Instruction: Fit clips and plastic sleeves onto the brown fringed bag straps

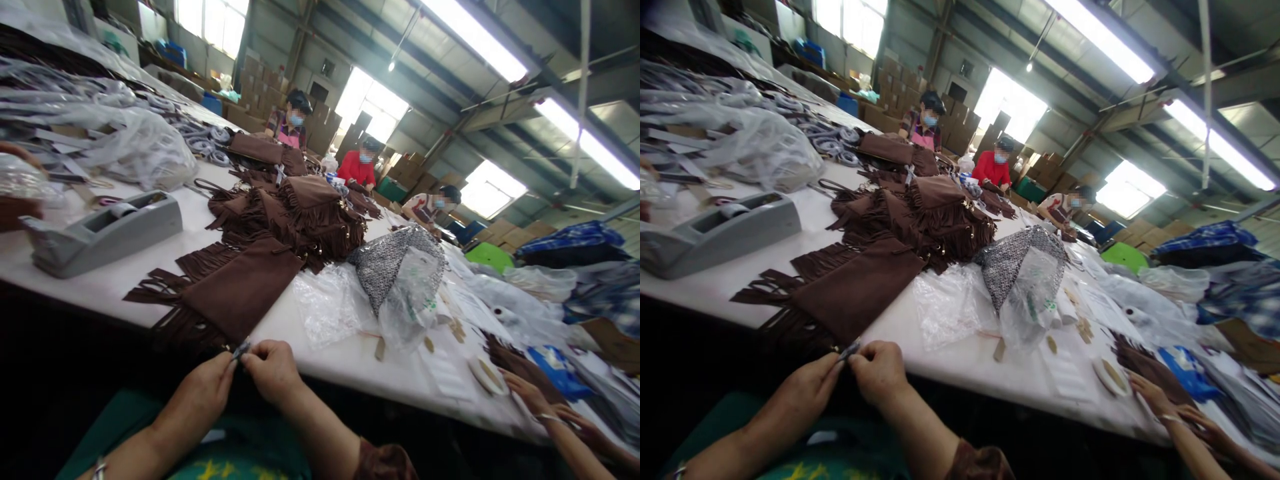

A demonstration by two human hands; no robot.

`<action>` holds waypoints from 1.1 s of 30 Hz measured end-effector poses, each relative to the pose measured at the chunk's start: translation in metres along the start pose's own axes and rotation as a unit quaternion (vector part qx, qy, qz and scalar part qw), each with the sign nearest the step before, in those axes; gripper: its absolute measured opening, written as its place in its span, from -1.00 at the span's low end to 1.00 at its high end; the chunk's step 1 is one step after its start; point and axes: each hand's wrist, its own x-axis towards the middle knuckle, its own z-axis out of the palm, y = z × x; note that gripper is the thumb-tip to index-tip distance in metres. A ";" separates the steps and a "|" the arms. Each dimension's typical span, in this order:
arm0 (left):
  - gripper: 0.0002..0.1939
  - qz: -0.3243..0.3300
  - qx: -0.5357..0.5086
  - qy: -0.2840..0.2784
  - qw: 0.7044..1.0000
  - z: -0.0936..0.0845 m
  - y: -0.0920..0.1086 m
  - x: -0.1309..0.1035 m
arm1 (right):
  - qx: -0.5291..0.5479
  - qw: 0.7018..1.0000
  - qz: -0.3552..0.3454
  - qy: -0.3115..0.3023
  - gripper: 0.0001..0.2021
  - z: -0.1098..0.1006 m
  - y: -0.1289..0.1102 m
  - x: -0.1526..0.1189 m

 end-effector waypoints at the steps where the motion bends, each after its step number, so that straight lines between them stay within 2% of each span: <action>1: -0.68 -0.020 -0.016 -0.020 0.999 -0.001 0.001 0.000 | 0.014 1.000 -0.007 -0.004 -0.90 -0.001 0.001 -0.002; 4: -0.66 -0.072 -0.044 -0.061 0.995 -0.003 0.005 0.000 | 0.081 0.996 -0.025 -0.021 -0.89 -0.006 0.001 -0.008; 11: -0.70 -0.085 -0.052 -0.062 0.993 -0.003 0.007 0.002 | 0.168 0.981 -0.081 -0.052 -0.86 -0.008 -0.008 -0.014; 22: -0.72 -0.089 -0.063 -0.053 0.993 -0.003 0.007 0.003 | 0.103 0.989 -0.096 -0.037 -0.85 0.000 -0.007 -0.001; 33: -0.70 -0.099 -0.082 -0.070 0.989 -0.004 0.006 0.003 | 0.114 0.987 -0.094 -0.066 -0.86 -0.001 -0.014 0.000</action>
